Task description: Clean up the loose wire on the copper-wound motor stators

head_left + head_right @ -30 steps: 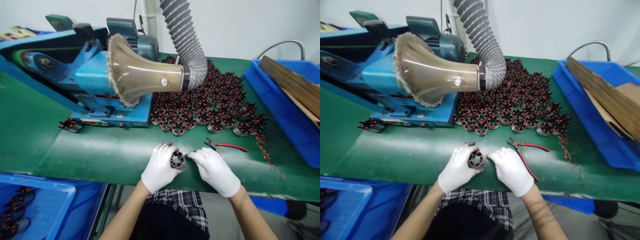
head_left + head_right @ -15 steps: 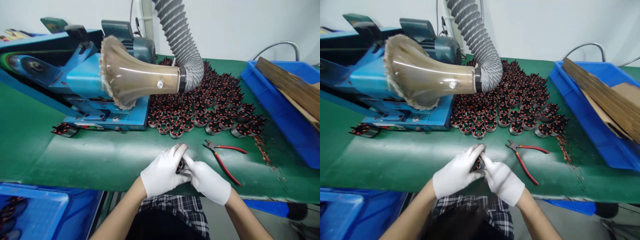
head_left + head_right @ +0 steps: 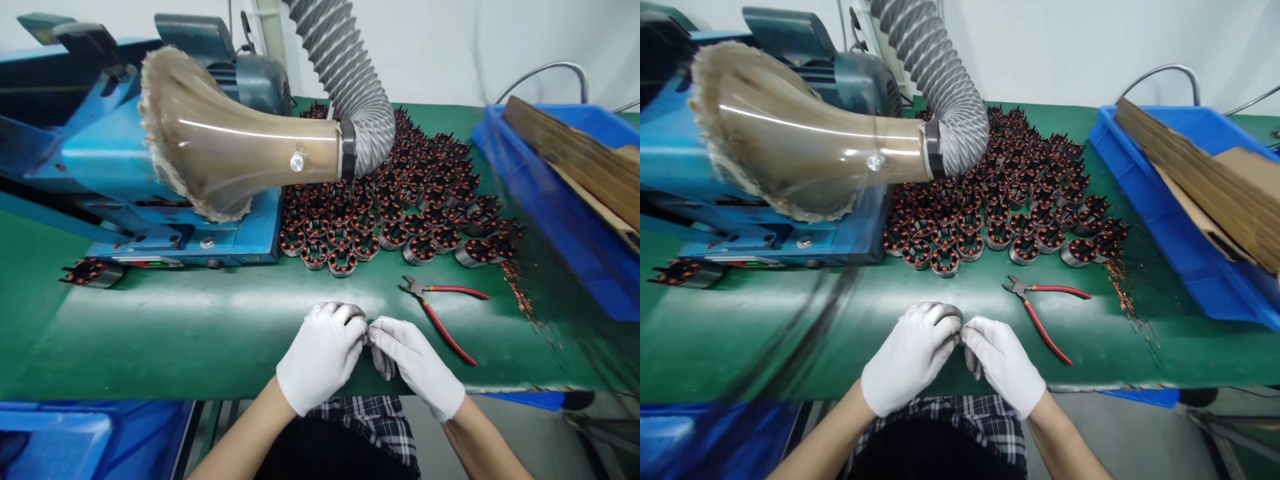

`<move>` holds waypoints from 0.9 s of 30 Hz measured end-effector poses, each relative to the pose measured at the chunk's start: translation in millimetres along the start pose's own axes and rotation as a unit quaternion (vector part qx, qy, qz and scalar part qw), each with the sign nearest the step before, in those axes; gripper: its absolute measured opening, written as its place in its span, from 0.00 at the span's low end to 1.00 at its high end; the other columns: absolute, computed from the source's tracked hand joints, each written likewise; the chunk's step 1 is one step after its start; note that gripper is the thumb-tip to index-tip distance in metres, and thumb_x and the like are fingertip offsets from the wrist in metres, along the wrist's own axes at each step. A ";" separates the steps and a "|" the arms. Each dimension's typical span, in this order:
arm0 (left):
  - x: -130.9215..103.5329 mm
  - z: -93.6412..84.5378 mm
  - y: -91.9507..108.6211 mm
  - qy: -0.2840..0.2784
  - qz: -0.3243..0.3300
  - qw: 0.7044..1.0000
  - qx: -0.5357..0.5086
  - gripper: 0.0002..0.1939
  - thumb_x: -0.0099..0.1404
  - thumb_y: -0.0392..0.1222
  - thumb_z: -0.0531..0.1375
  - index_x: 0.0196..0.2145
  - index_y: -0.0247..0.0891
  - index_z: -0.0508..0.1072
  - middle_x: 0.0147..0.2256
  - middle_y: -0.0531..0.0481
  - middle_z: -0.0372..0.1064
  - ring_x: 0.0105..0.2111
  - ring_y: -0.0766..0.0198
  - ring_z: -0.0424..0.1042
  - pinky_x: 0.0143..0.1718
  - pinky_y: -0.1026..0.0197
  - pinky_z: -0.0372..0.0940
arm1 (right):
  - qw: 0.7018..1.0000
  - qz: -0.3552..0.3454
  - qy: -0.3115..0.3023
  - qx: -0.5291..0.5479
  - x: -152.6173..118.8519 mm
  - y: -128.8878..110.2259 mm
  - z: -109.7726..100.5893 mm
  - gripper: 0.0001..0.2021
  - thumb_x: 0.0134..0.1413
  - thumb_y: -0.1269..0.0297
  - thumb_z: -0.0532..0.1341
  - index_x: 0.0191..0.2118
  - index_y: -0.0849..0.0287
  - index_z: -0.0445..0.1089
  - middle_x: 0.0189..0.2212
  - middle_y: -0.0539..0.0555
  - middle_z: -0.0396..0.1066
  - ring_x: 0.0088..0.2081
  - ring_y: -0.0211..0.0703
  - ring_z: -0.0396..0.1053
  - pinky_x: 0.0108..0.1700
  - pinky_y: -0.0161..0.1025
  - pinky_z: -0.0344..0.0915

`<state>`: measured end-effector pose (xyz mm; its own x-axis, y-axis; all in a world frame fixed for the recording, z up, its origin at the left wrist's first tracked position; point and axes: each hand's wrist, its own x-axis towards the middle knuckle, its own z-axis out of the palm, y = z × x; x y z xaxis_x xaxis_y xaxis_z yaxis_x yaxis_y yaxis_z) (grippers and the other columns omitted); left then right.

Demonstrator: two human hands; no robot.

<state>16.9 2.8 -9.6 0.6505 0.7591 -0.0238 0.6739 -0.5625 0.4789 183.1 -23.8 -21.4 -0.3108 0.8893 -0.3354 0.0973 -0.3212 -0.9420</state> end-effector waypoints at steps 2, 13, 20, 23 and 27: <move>-0.6 4.6 0.2 0.022 -0.002 1.000 -0.005 0.06 0.62 0.36 0.51 0.36 0.40 0.67 0.42 0.49 0.65 0.40 0.58 0.62 0.41 0.54 0.58 | 0.998 0.001 0.043 0.052 -3.0 1.8 -11.0 0.15 0.60 0.57 0.52 0.25 0.61 0.62 0.14 0.46 0.60 0.14 0.35 0.55 0.17 0.32 0.52; -1.0 6.3 4.1 0.043 -0.015 0.999 0.000 0.07 0.61 0.35 0.51 0.35 0.41 0.68 0.43 0.49 0.65 0.42 0.57 0.63 0.42 0.52 0.60 | 0.855 -0.254 0.139 -0.429 -17.2 6.0 -7.7 0.08 0.58 0.71 0.52 0.42 0.59 0.64 0.39 0.58 0.64 0.41 0.47 0.63 0.43 0.46 0.62; -4.1 6.9 3.3 0.032 -0.008 0.999 -0.017 0.08 0.60 0.33 0.51 0.38 0.39 0.65 0.44 0.48 0.65 0.42 0.56 0.63 0.44 0.51 0.60 | 0.729 -0.319 0.088 -0.599 1.1 8.0 -6.3 0.15 0.62 0.73 0.43 0.34 0.61 0.65 0.22 0.52 0.59 0.22 0.41 0.58 0.24 0.36 0.55; -9.5 6.5 -1.6 0.081 -0.025 0.994 -0.070 0.19 0.57 0.33 0.56 0.47 0.37 0.59 0.53 0.42 0.55 0.51 0.54 0.59 0.50 0.51 0.59 | 0.770 -0.298 0.104 -0.555 2.4 11.9 -5.3 0.13 0.64 0.69 0.43 0.39 0.62 0.64 0.26 0.53 0.63 0.25 0.41 0.62 0.27 0.36 0.58; -15.7 11.6 -17.0 0.109 -0.099 0.985 -0.088 0.37 0.43 0.39 0.67 0.50 0.36 0.57 0.56 0.36 0.48 0.55 0.46 0.54 0.51 0.46 0.58 | 0.793 -0.284 0.126 -0.523 3.1 23.0 1.1 0.13 0.61 0.73 0.45 0.43 0.63 0.65 0.28 0.55 0.63 0.27 0.43 0.63 0.30 0.37 0.61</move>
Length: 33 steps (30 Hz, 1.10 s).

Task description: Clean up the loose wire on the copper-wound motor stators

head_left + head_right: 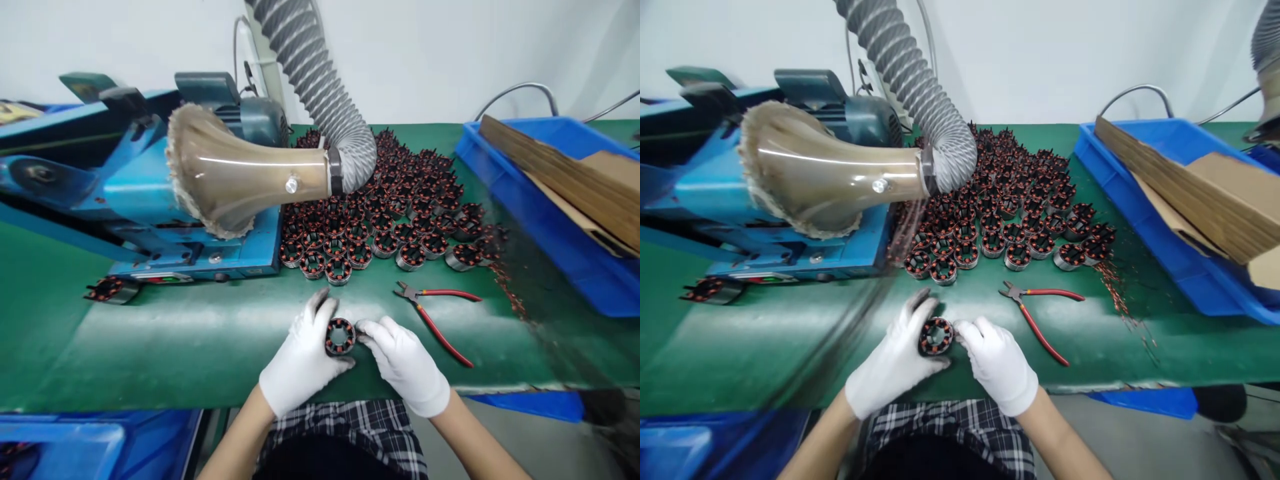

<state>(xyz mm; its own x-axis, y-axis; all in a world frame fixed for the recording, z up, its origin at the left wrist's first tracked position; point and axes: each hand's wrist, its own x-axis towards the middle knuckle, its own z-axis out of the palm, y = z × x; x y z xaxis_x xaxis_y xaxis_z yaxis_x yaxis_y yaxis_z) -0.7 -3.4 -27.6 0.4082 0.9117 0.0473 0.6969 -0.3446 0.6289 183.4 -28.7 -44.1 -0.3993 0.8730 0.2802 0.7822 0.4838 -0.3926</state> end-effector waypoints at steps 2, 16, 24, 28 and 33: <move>-0.7 1.7 -6.6 -0.016 0.001 1.000 -0.002 0.33 0.41 0.42 0.69 0.45 0.39 0.63 0.54 0.39 0.54 0.54 0.45 0.56 0.50 0.44 0.59 | 1.000 -0.002 0.024 0.000 -1.8 -1.6 0.6 0.15 0.59 0.77 0.45 0.43 0.62 0.66 0.27 0.54 0.60 0.26 0.42 0.61 0.28 0.37 0.60; -20.3 -33.2 30.2 0.059 0.104 0.981 -0.156 0.23 0.55 0.30 0.58 0.48 0.43 0.63 0.47 0.45 0.62 0.49 0.59 0.63 0.49 0.56 0.62 | 0.818 0.258 -0.073 0.509 9.9 -22.3 -44.1 0.10 0.52 0.63 0.57 0.23 0.61 0.64 0.20 0.47 0.56 0.20 0.35 0.57 0.22 0.32 0.53; -21.5 -35.5 27.0 -0.063 0.082 0.983 -0.150 0.19 0.54 0.34 0.59 0.45 0.45 0.67 0.45 0.47 0.62 0.45 0.57 0.65 0.46 0.56 0.64 | 0.914 0.239 -0.013 0.328 10.7 -32.3 -51.9 0.12 0.53 0.67 0.54 0.21 0.60 0.63 0.22 0.49 0.58 0.27 0.39 0.60 0.29 0.34 0.55; -22.5 -29.3 25.3 0.009 0.063 0.991 -0.114 0.27 0.53 0.31 0.60 0.50 0.44 0.61 0.51 0.44 0.56 0.53 0.54 0.57 0.52 0.52 0.58 | 0.834 0.286 -0.055 0.470 9.5 -33.9 -53.0 0.13 0.52 0.64 0.56 0.19 0.60 0.60 0.19 0.47 0.56 0.21 0.35 0.57 0.24 0.33 0.54; -15.0 -22.6 22.9 -0.014 0.078 0.979 -0.189 0.28 0.50 0.29 0.63 0.47 0.45 0.61 0.45 0.49 0.63 0.44 0.61 0.66 0.46 0.58 0.64 | 0.807 0.318 0.002 0.499 8.7 -33.9 -45.9 0.06 0.49 0.64 0.57 0.30 0.61 0.67 0.19 0.47 0.58 0.19 0.35 0.57 0.21 0.32 0.55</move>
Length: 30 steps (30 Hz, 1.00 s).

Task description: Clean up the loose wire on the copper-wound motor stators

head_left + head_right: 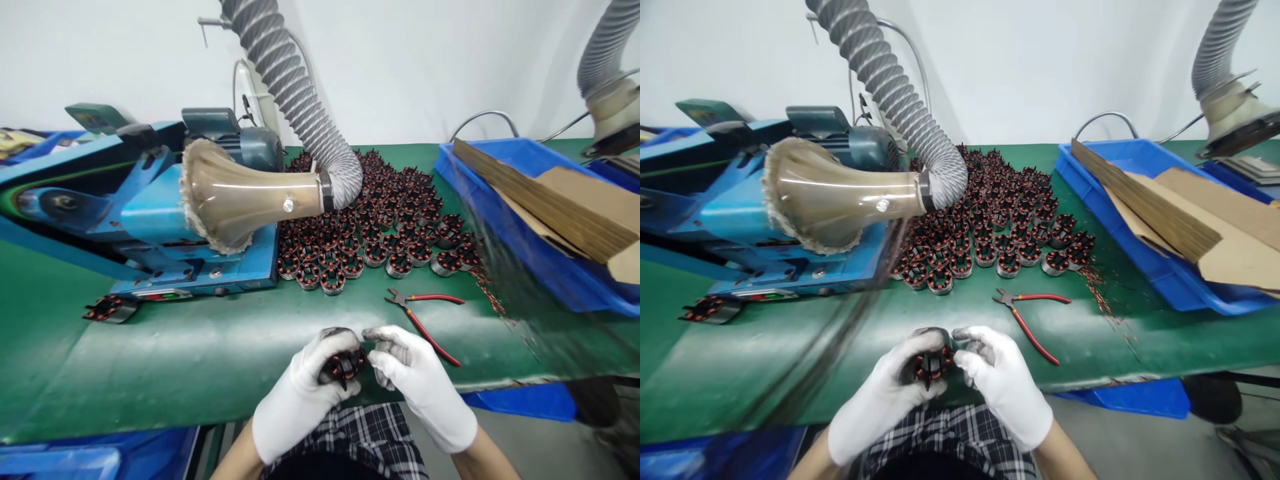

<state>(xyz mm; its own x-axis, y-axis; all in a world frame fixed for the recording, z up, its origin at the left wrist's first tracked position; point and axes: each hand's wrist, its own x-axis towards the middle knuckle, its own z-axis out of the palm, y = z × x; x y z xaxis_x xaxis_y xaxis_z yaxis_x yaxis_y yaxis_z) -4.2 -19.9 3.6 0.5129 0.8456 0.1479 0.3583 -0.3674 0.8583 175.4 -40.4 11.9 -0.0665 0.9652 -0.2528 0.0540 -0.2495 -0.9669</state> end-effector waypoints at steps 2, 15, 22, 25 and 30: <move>2.5 -0.6 0.6 0.001 0.007 0.999 -0.036 0.20 0.49 0.30 0.62 0.40 0.43 0.66 0.41 0.51 0.65 0.42 0.61 0.68 0.45 0.59 0.65 | 0.997 -0.041 0.021 -0.069 0.2 1.1 0.4 0.06 0.50 0.66 0.56 0.28 0.61 0.68 0.21 0.48 0.59 0.21 0.36 0.58 0.22 0.32 0.55; -0.3 7.6 -12.5 0.026 0.044 0.998 -0.022 0.24 0.48 0.27 0.60 0.42 0.43 0.64 0.42 0.50 0.65 0.44 0.61 0.67 0.46 0.59 0.65 | 0.964 -0.185 0.125 -0.147 -2.6 19.0 8.3 0.07 0.53 0.69 0.55 0.26 0.59 0.67 0.24 0.50 0.61 0.26 0.38 0.62 0.29 0.34 0.59; -3.3 15.0 -14.7 0.078 0.068 0.986 0.135 0.27 0.51 0.22 0.53 0.48 0.40 0.61 0.48 0.42 0.60 0.50 0.58 0.62 0.48 0.54 0.62 | 0.995 0.050 -0.023 0.078 6.3 23.9 3.3 0.13 0.53 0.57 0.56 0.25 0.61 0.60 0.17 0.47 0.56 0.17 0.33 0.53 0.20 0.31 0.51; -1.3 14.5 -24.1 -0.011 0.065 0.982 0.178 0.30 0.49 0.22 0.55 0.49 0.40 0.59 0.48 0.44 0.61 0.52 0.55 0.58 0.51 0.50 0.59 | 0.990 0.078 -0.113 0.027 14.5 27.5 -4.6 0.13 0.54 0.58 0.55 0.26 0.62 0.60 0.16 0.47 0.56 0.17 0.34 0.53 0.20 0.30 0.51; 8.7 4.3 -33.8 -0.110 0.008 0.981 0.161 0.28 0.46 0.38 0.66 0.45 0.39 0.63 0.46 0.44 0.64 0.52 0.51 0.58 0.53 0.47 0.56 | 0.814 -0.184 -0.176 -0.522 20.9 8.8 -20.9 0.10 0.52 0.78 0.51 0.35 0.61 0.68 0.30 0.54 0.63 0.28 0.41 0.62 0.30 0.36 0.57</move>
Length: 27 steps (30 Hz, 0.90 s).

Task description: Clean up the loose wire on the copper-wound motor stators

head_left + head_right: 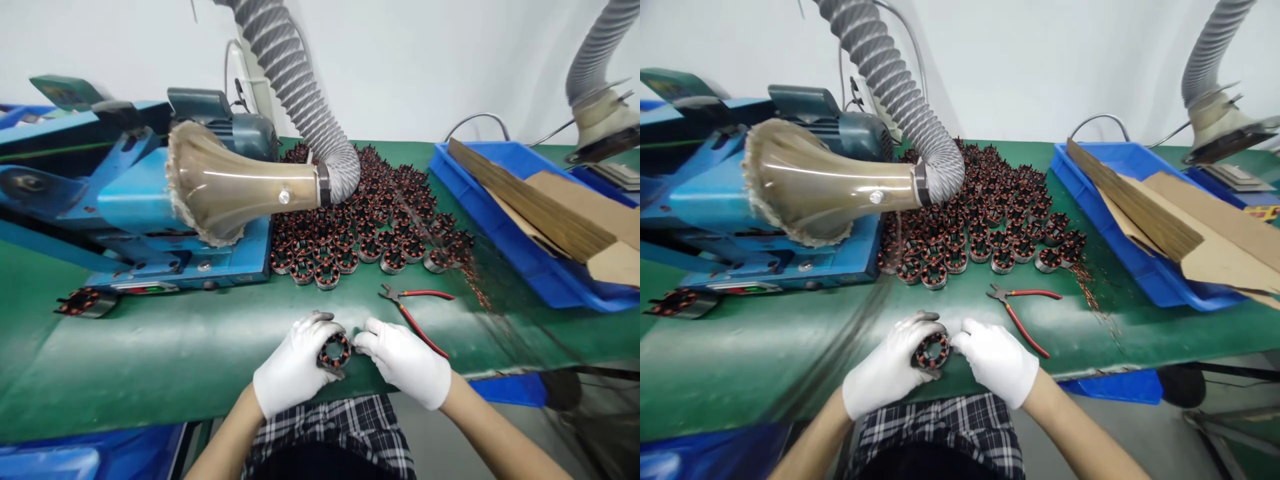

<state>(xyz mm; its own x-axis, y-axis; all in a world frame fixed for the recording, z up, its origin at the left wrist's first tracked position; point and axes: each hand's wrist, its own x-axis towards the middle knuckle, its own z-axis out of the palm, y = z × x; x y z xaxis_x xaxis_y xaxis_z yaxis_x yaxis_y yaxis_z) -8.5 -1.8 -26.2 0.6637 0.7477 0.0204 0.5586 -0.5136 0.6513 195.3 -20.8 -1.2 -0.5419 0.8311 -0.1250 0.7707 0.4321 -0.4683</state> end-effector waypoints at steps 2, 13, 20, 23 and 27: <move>0.0 -3.3 -2.9 -0.014 0.001 1.000 -0.003 0.28 0.46 0.39 0.67 0.45 0.39 0.63 0.47 0.43 0.64 0.52 0.52 0.59 0.53 0.47 0.55 | 0.986 -0.047 -0.058 -0.146 -4.7 7.7 -17.3 0.14 0.48 0.81 0.51 0.36 0.61 0.68 0.30 0.54 0.63 0.26 0.41 0.62 0.28 0.36 0.56; 11.2 -1.1 36.0 0.034 -0.015 0.996 0.082 0.10 0.60 0.37 0.55 0.41 0.39 0.66 0.49 0.44 0.60 0.49 0.53 0.60 0.48 0.49 0.58 | 0.931 0.195 0.176 -0.255 -32.1 68.0 -4.4 0.31 0.54 0.46 0.53 0.55 0.67 0.57 0.45 0.67 0.61 0.47 0.61 0.58 0.47 0.53 0.56; 18.1 10.6 37.1 -0.014 -0.061 0.990 0.123 0.11 0.65 0.39 0.47 0.32 0.41 0.68 0.31 0.50 0.62 0.33 0.60 0.63 0.34 0.57 0.59 | 0.901 0.322 0.286 -0.044 -38.6 36.6 21.0 0.17 0.53 0.59 0.50 0.44 0.64 0.63 0.35 0.61 0.67 0.35 0.52 0.65 0.38 0.45 0.61; 18.7 7.8 40.1 -0.008 -0.081 0.992 0.095 0.11 0.65 0.39 0.48 0.32 0.41 0.69 0.32 0.50 0.63 0.35 0.60 0.63 0.36 0.58 0.58 | 0.912 0.308 0.165 0.215 -59.1 18.6 11.3 0.16 0.52 0.60 0.50 0.45 0.64 0.62 0.33 0.57 0.67 0.33 0.48 0.65 0.38 0.43 0.63; 20.3 4.7 42.0 -0.024 -0.088 0.993 0.070 0.10 0.66 0.39 0.48 0.33 0.41 0.69 0.33 0.51 0.63 0.36 0.61 0.63 0.38 0.58 0.57 | 0.893 0.264 -0.032 0.364 -74.8 -4.3 5.1 0.15 0.53 0.57 0.52 0.41 0.62 0.66 0.33 0.55 0.68 0.35 0.49 0.65 0.41 0.43 0.62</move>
<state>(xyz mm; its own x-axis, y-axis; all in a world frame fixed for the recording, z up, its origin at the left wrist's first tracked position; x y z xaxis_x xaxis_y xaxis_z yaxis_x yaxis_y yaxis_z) 30.8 -10.3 -1.9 0.5707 0.8121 -0.1218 0.7293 -0.4330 0.5298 230.8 -86.6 5.7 -0.2033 0.8203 -0.5345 0.5153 -0.3746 -0.7708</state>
